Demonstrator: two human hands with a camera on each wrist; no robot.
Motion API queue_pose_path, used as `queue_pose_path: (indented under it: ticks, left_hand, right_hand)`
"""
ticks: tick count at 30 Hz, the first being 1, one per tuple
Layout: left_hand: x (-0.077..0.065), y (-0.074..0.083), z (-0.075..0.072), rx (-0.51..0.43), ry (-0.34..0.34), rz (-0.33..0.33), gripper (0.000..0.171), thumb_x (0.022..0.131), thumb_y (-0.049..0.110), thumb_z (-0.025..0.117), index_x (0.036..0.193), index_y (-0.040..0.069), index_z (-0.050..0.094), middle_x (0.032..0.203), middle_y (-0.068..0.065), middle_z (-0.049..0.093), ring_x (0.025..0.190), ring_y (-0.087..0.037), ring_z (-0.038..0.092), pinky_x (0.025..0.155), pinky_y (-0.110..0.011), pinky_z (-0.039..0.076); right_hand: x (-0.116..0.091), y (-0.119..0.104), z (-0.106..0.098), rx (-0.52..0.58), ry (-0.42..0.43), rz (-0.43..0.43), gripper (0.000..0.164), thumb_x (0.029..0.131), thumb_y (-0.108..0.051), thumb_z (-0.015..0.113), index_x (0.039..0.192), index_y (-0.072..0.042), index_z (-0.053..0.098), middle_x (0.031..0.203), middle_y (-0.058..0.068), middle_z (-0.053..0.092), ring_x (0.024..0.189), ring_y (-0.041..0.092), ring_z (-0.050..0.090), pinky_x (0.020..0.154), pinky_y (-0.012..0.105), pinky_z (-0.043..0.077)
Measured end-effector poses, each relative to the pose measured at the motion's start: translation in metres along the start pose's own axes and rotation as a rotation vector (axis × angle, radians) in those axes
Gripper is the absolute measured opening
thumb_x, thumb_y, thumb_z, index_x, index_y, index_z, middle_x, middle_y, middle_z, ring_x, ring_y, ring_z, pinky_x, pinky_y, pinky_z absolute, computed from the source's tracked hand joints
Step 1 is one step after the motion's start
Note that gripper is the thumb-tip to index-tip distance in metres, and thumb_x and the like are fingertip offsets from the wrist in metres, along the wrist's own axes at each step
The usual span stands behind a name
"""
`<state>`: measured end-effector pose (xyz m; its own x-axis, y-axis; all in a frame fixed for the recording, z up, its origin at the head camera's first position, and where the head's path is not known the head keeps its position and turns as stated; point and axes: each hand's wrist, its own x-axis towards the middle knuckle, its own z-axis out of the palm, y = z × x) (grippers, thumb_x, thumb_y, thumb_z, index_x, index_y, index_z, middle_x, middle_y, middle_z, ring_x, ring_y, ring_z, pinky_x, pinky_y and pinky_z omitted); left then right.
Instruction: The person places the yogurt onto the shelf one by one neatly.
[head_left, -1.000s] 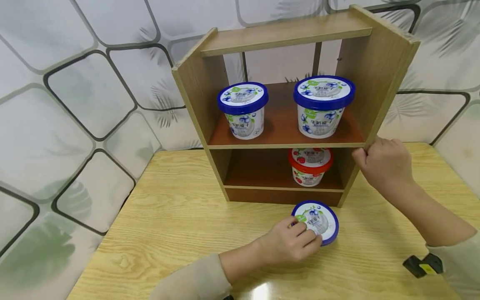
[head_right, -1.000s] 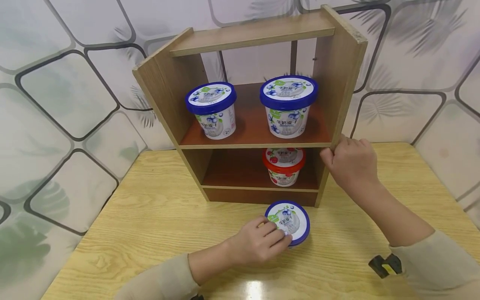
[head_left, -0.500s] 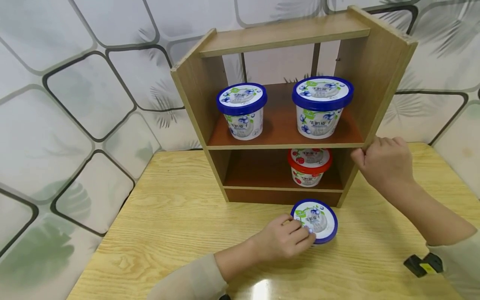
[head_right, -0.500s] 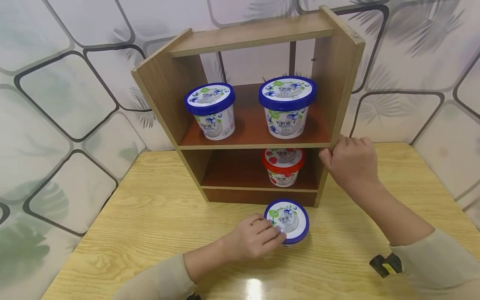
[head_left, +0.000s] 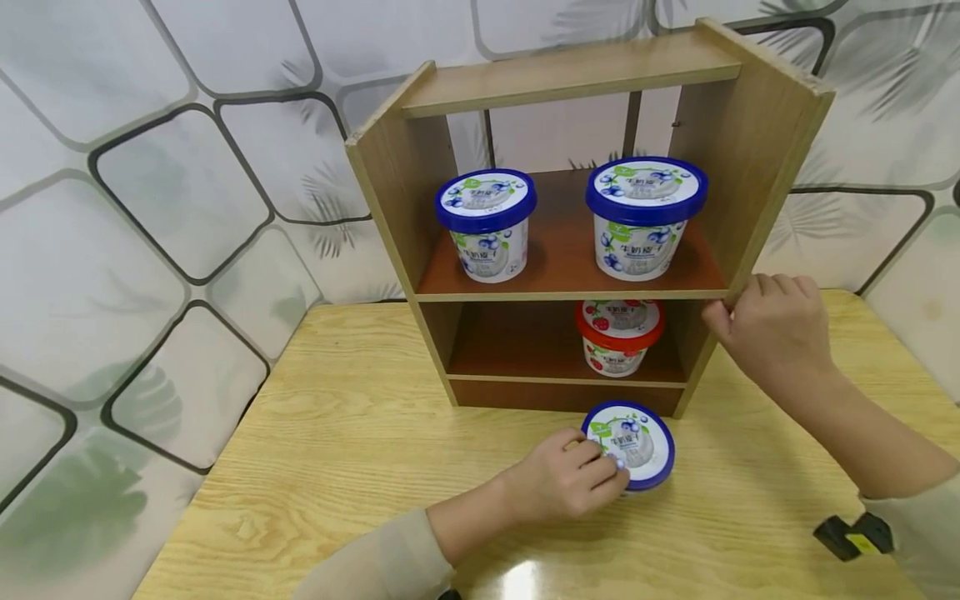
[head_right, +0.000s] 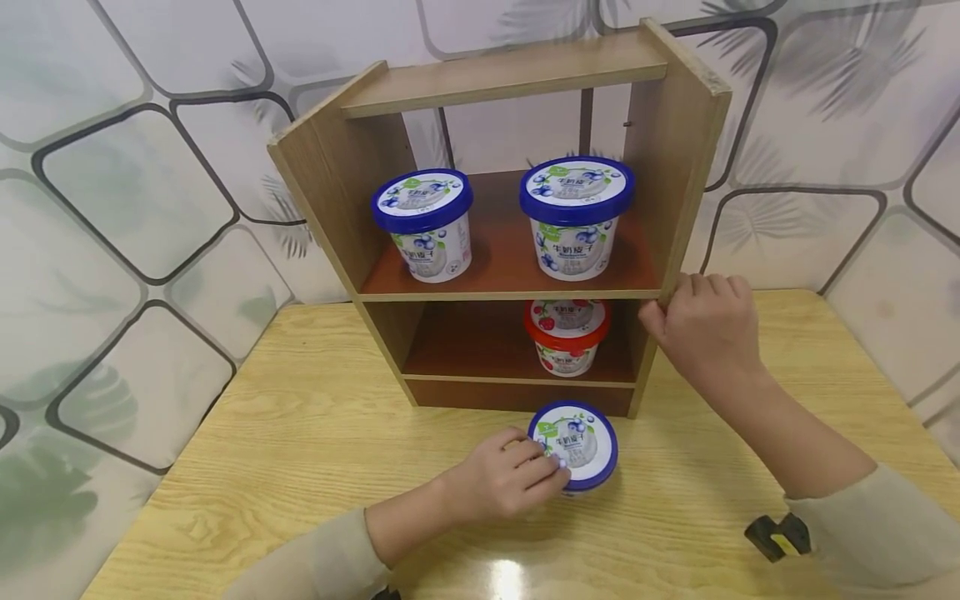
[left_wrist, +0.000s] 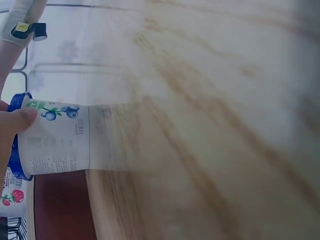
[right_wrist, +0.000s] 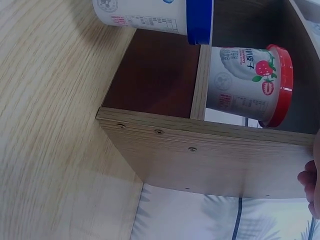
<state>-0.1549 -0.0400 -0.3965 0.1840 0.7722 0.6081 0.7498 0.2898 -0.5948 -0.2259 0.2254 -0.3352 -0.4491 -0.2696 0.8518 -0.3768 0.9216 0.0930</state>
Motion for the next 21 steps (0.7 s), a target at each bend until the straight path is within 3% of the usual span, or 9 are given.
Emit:
queue_pose_path:
  ticks: [6, 13, 21]
  left_hand:
    - [-0.001, -0.001, -0.001, 0.014, 0.008, -0.003, 0.018, 0.092, 0.019, 0.056, 0.081, 0.021, 0.071, 0.077, 0.011, 0.064, 0.067, -0.005, 0.058, 0.063, -0.019, 0.048]
    - [-0.008, -0.005, -0.005, -0.022, -0.023, 0.004, 0.031, 0.097, 0.013, 0.045, 0.084, 0.02, 0.072, 0.079, 0.01, 0.065, 0.07, -0.005, 0.059, 0.065, -0.019, 0.048]
    - [-0.014, -0.012, -0.006, -0.016, 0.026, 0.044, 0.023, 0.094, 0.013, 0.052, 0.083, 0.02, 0.071, 0.078, 0.01, 0.063, 0.072, -0.004, 0.059, 0.067, -0.019, 0.049]
  right_hand:
    - [-0.004, 0.002, -0.001, 0.014, -0.012, -0.029, 0.063, 0.096, -0.045, 0.027, 0.056, 0.003, 0.034, 0.049, 0.022, 0.039, 0.048, 0.039, 0.039, 0.049, 0.041, 0.024]
    - [-0.004, 0.003, 0.0, 0.007, 0.001, -0.048, 0.062, 0.097, -0.043, 0.026, 0.055, 0.002, 0.033, 0.047, 0.019, 0.036, 0.046, 0.038, 0.038, 0.048, 0.041, 0.024]
    - [-0.001, 0.002, 0.003, 0.032, 0.024, -0.05, 0.058, 0.095, -0.039, 0.027, 0.054, 0.001, 0.031, 0.046, 0.019, 0.034, 0.046, 0.037, 0.036, 0.048, 0.044, 0.026]
